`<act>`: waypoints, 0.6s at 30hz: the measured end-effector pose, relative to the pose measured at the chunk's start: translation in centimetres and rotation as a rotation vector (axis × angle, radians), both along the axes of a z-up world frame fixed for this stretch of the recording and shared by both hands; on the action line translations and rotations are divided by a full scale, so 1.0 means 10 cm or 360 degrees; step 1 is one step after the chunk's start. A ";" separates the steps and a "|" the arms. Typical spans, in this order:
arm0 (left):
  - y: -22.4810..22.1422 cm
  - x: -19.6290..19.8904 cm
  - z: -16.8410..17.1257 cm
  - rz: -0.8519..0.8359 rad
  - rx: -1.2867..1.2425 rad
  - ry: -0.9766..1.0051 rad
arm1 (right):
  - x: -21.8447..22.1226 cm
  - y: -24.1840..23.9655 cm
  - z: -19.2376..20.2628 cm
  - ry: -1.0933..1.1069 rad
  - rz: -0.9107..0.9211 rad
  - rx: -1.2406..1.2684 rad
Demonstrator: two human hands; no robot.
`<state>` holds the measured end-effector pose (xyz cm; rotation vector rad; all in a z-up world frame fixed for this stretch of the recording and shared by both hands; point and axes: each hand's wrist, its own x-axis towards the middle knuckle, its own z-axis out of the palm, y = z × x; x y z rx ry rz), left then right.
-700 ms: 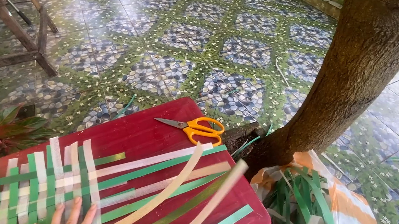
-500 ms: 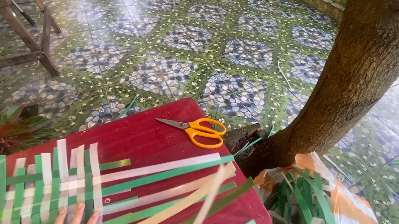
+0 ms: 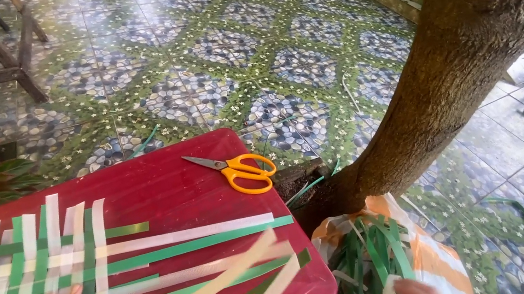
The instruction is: Weaving green and white plastic strips into a mat on a red table.
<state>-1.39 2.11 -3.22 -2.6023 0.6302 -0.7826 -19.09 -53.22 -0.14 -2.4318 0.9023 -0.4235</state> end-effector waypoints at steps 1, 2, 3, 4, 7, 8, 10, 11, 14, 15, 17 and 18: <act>-0.02 0.01 -0.01 -0.0004 -0.0003 -0.0005 | 0.06 0.12 0.21 -0.0005 -0.0004 -0.0003; -0.02 0.00 -0.02 0.0040 -0.0016 0.0024 | 0.13 0.24 0.42 -0.0206 -0.0029 -0.0072; -0.03 -0.01 -0.03 0.0085 -0.0028 0.0053 | 0.21 0.36 0.62 -0.0408 -0.0056 -0.0140; 0.00 0.01 -0.03 0.0088 -0.0025 0.0055 | 0.26 0.22 0.55 -0.0405 -0.0053 -0.0137; 0.02 0.03 -0.03 -0.0051 0.0078 -0.0099 | 0.36 -0.19 0.23 0.0542 -0.0075 0.0224; 0.00 0.02 -0.01 -0.0032 0.0039 -0.0047 | 0.35 -0.32 0.05 0.0491 -0.0076 0.0088; 0.00 0.01 0.03 -0.0007 0.0000 0.0005 | 0.34 -0.48 -0.21 0.0437 -0.0071 -0.0048; 0.01 0.03 0.04 -0.0012 0.0002 -0.0014 | 0.33 -0.53 -0.28 0.0280 -0.0010 -0.0089; -0.01 -0.02 0.01 -0.0008 -0.0014 0.0010 | 0.28 -0.24 0.34 0.0164 -0.0084 0.0036; -0.01 -0.02 0.01 0.0006 -0.0032 0.0040 | 0.29 -0.07 0.69 0.0189 -0.0215 0.0203; -0.01 0.02 -0.01 -0.0005 0.0012 -0.0053 | 0.20 -0.10 0.68 -0.0089 -0.0261 0.0347; 0.01 0.05 0.01 -0.0034 0.0072 -0.0149 | 0.15 -0.09 0.66 -0.0369 -0.0325 0.0506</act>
